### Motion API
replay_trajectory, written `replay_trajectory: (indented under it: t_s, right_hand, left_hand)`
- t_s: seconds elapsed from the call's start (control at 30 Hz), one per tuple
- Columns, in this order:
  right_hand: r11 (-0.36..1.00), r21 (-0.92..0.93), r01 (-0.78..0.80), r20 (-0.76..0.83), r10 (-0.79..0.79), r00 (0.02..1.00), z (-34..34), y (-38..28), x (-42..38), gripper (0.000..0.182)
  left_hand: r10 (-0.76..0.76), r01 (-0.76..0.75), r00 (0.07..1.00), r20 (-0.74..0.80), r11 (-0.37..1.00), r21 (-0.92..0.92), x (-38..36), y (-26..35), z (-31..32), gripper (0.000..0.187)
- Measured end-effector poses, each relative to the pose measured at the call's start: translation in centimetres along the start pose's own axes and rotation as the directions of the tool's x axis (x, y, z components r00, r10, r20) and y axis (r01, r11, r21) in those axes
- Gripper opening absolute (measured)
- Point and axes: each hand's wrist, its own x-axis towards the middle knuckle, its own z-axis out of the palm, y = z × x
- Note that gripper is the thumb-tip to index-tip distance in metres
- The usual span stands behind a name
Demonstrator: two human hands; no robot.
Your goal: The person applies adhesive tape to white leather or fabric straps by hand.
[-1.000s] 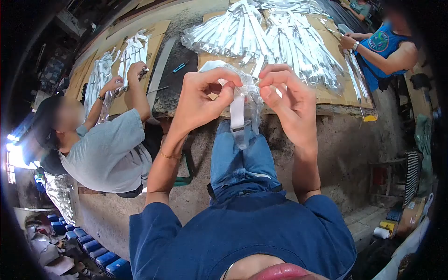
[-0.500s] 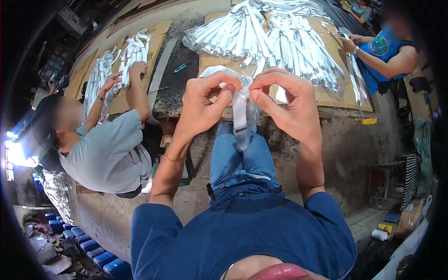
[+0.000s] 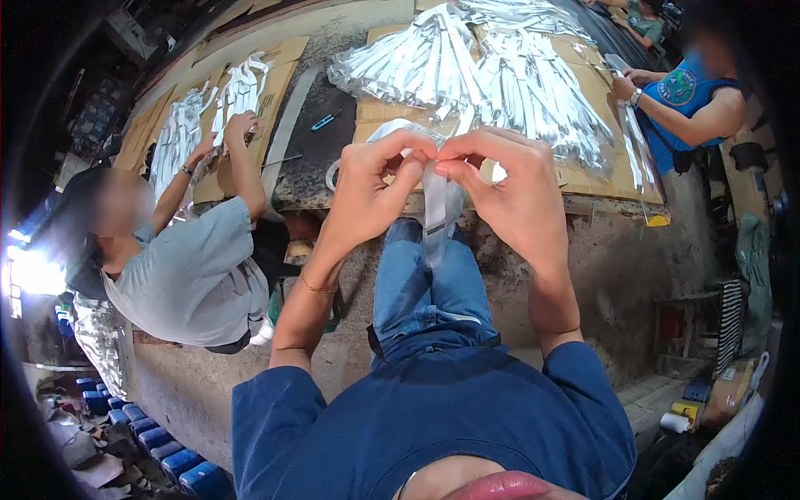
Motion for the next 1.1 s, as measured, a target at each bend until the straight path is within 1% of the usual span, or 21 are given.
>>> replay_trajectory:
  t_s: [0.2, 0.27, 0.3, 0.37, 0.4, 0.47, 0.5, 0.57, 0.6, 0.67, 0.7, 0.73, 0.77, 0.8, 0.87, 0.9, 0.93, 1.0, 1.03, 1.07, 1.1]
  right_hand:
    - [0.982, -0.178, 0.061, -0.057, -0.072, 0.996, 0.8, -0.2, -0.2, 0.004]
    - [0.95, -0.29, 0.115, -0.093, -0.148, 0.985, 1.3, 0.2, -0.3, 0.01]
    - [0.95, -0.29, 0.116, -0.093, -0.149, 0.984, 1.5, 0.3, -0.4, 0.01]
    - [0.959, -0.267, 0.099, -0.133, -0.138, 0.981, 1.8, 0.5, -0.3, 0.027]
    - [0.959, -0.267, 0.101, -0.134, -0.14, 0.981, 1.9, 0.5, -0.3, 0.027]
    - [0.97, -0.217, 0.115, -0.217, -0.162, 0.963, 1.9, 0.5, -0.2, 0.049]
    - [0.97, -0.217, 0.113, -0.219, -0.161, 0.962, 1.8, 0.5, -0.1, 0.049]
    - [0.972, -0.222, 0.073, -0.226, -0.124, 0.966, 1.5, 0.8, 0.3, 0.063]
    - [0.972, -0.223, 0.073, -0.226, -0.124, 0.966, 1.3, 1.0, 0.5, 0.063]
    - [0.998, 0.015, -0.059, -0.088, 0.061, 0.994, 1.0, 1.3, 0.6, 0.072]
    - [0.998, 0.014, -0.061, -0.09, 0.062, 0.994, 0.7, 1.6, 0.7, 0.072]
    - [0.993, 0.02, -0.115, -0.005, 0.115, 0.993, 0.4, 1.8, 0.8, 0.069]
    - [0.986, 0.022, -0.168, 0.08, 0.166, 0.983, 0.0, 1.9, 1.0, 0.065]
    - [0.986, 0.022, -0.168, 0.078, 0.166, 0.983, -0.3, 2.0, 1.2, 0.065]
    - [0.976, 0.004, -0.216, 0.164, 0.213, 0.963, -0.7, 2.1, 1.4, 0.045]
    - [0.976, 0.004, -0.218, 0.164, 0.214, 0.963, -0.7, 2.2, 1.4, 0.045]
    - [0.976, 0.031, -0.214, 0.18, 0.205, 0.962, -0.7, 2.5, 1.5, 0.038]
    - [0.977, 0.059, -0.207, 0.196, 0.192, 0.962, -0.8, 2.9, 1.7, 0.031]
    - [0.96, 0.046, -0.275, 0.266, 0.253, 0.93, -0.9, 3.2, 1.8, 0.028]
    - [0.939, 0.028, -0.342, 0.335, 0.313, 0.889, -0.9, 3.5, 1.8, 0.026]
    - [0.938, 0.028, -0.346, 0.336, 0.317, 0.887, -0.9, 3.9, 1.6, 0.026]
  left_hand:
    - [-0.049, 0.051, 0.997, -0.052, 0.998, 0.042, -0.2, 0.6, 0.3, 0.016]
    - [-0.053, 0.056, 0.997, -0.062, 0.997, 0.046, -0.2, 0.9, 0.4, 0.015]
    - [-0.059, 0.063, 0.996, -0.07, 0.997, 0.049, -0.3, 1.0, 0.4, 0.015]
    - [-0.059, 0.064, 0.997, -0.053, 0.993, 0.098, -0.5, 1.2, 0.3, 0.015]
    - [-0.06, 0.065, 0.998, -0.036, 0.987, 0.146, -0.5, 1.3, 0.3, 0.015]
    - [-0.018, 0.024, 0.999, -0.037, 0.988, 0.152, -0.6, 0.9, 0.1, 0.015]
    - [0.019, -0.014, 0.999, -0.034, 0.987, 0.157, -0.7, 0.7, 0.1, 0.015]
    - [0.014, -0.009, 0.999, -0.032, 0.991, 0.134, -0.8, 0.4, 0.1, 0.016]
    - [0.008, -0.004, 0.999, -0.033, 0.994, 0.112, -0.8, 0.3, 0.1, 0.016]
    - [0.036, -0.033, 0.999, -0.026, 0.992, 0.121, -0.8, 0.2, 0.2, 0.017]
    - [0.066, -0.063, 0.998, -0.018, 0.99, 0.129, -0.7, 0.1, 0.2, 0.017]
    - [0.068, -0.066, 0.998, -0.017, 0.99, 0.129, -0.7, 0.1, 0.3, 0.017]
    - [0.023, -0.023, 1.0, -0.002, 0.997, 0.08, -0.9, 0.2, 0.4, 0.016]
    - [-0.023, 0.022, 1.0, 0.017, 0.999, 0.033, -1.0, 0.3, 0.5, 0.015]
    - [0.007, -0.009, 0.999, 0.037, 0.999, 0.045, -1.0, 0.0, 0.4, 0.017]
    - [0.04, -0.043, 0.998, 0.057, 0.997, 0.057, -1.0, -0.1, 0.4, 0.02]
    - [0.039, -0.043, 0.998, 0.058, 0.997, 0.057, -1.0, 0.2, 0.4, 0.02]
    - [-0.153, 0.152, 0.988, 0.031, 0.988, 0.02, -0.9, 1.2, 0.7, 0.034]
    - [-0.153, 0.152, 0.988, 0.033, 0.988, 0.022, -0.8, 1.1, 0.8, 0.034]
    - [-0.106, 0.107, 0.993, 0.055, 0.994, -0.012, -0.7, 1.1, 0.9, 0.042]
    - [-0.062, 0.065, 0.995, 0.075, 0.997, -0.047, -0.6, 1.0, 1.0, 0.051]
